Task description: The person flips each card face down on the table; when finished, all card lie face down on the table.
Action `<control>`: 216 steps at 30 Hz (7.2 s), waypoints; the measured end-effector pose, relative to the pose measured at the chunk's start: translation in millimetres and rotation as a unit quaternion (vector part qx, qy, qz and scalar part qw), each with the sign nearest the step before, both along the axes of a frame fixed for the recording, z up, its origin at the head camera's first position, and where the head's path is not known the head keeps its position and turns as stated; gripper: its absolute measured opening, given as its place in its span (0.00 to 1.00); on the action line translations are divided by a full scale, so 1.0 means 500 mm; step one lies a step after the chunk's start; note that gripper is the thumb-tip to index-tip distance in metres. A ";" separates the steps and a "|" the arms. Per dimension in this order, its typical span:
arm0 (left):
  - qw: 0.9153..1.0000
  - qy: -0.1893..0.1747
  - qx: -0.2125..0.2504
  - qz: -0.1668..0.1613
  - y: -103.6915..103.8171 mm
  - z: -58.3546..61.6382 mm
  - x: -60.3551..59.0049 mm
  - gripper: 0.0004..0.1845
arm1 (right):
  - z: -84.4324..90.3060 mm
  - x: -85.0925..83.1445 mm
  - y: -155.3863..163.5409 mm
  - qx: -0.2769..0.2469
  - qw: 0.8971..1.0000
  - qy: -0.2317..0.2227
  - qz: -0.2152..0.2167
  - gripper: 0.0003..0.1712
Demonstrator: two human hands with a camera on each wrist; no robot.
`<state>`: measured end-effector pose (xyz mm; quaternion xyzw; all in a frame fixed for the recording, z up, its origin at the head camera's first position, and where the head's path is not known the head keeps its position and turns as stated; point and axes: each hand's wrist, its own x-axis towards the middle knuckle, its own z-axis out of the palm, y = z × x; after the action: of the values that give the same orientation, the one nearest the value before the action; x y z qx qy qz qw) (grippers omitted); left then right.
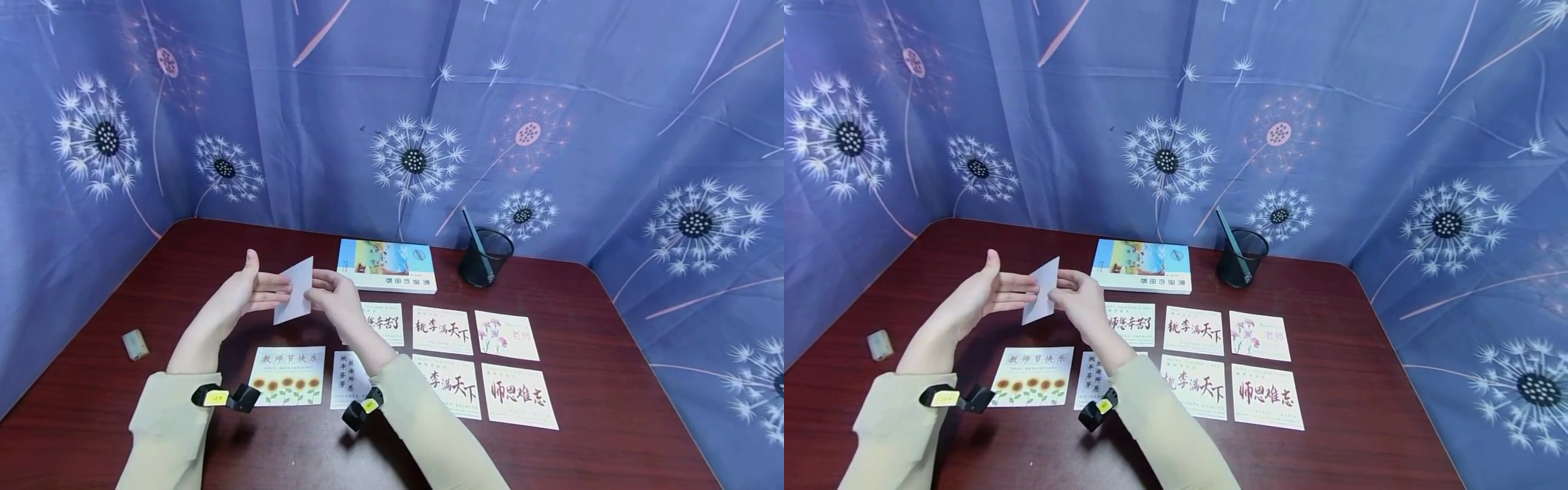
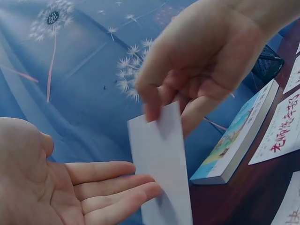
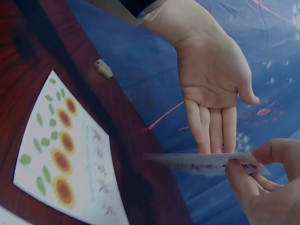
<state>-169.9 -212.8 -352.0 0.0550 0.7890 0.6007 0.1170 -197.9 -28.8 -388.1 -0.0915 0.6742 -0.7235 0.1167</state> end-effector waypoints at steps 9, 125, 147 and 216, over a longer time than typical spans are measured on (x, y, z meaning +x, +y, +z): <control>0.999 -0.045 0.004 -0.015 -0.009 -0.043 -0.022 0.54 | -0.046 -0.005 0.018 0.013 0.997 -0.070 -0.033 0.27; 0.963 -0.167 0.207 0.031 0.189 -0.155 -0.026 0.33 | -0.072 0.017 0.312 0.231 0.973 -0.016 -0.010 0.25; 0.932 -0.203 0.301 0.013 0.203 -0.137 -0.028 0.32 | -0.031 0.003 0.203 0.232 0.971 0.020 0.052 0.26; 0.972 -0.153 0.169 -0.063 0.213 -0.142 -0.052 0.33 | -0.090 -0.005 0.290 0.199 0.975 -0.074 -0.063 0.23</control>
<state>-196.0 -106.4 -423.2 0.0311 0.6438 0.7180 0.2625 -200.5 116.3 -432.9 0.0299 0.7983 -0.5859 0.1363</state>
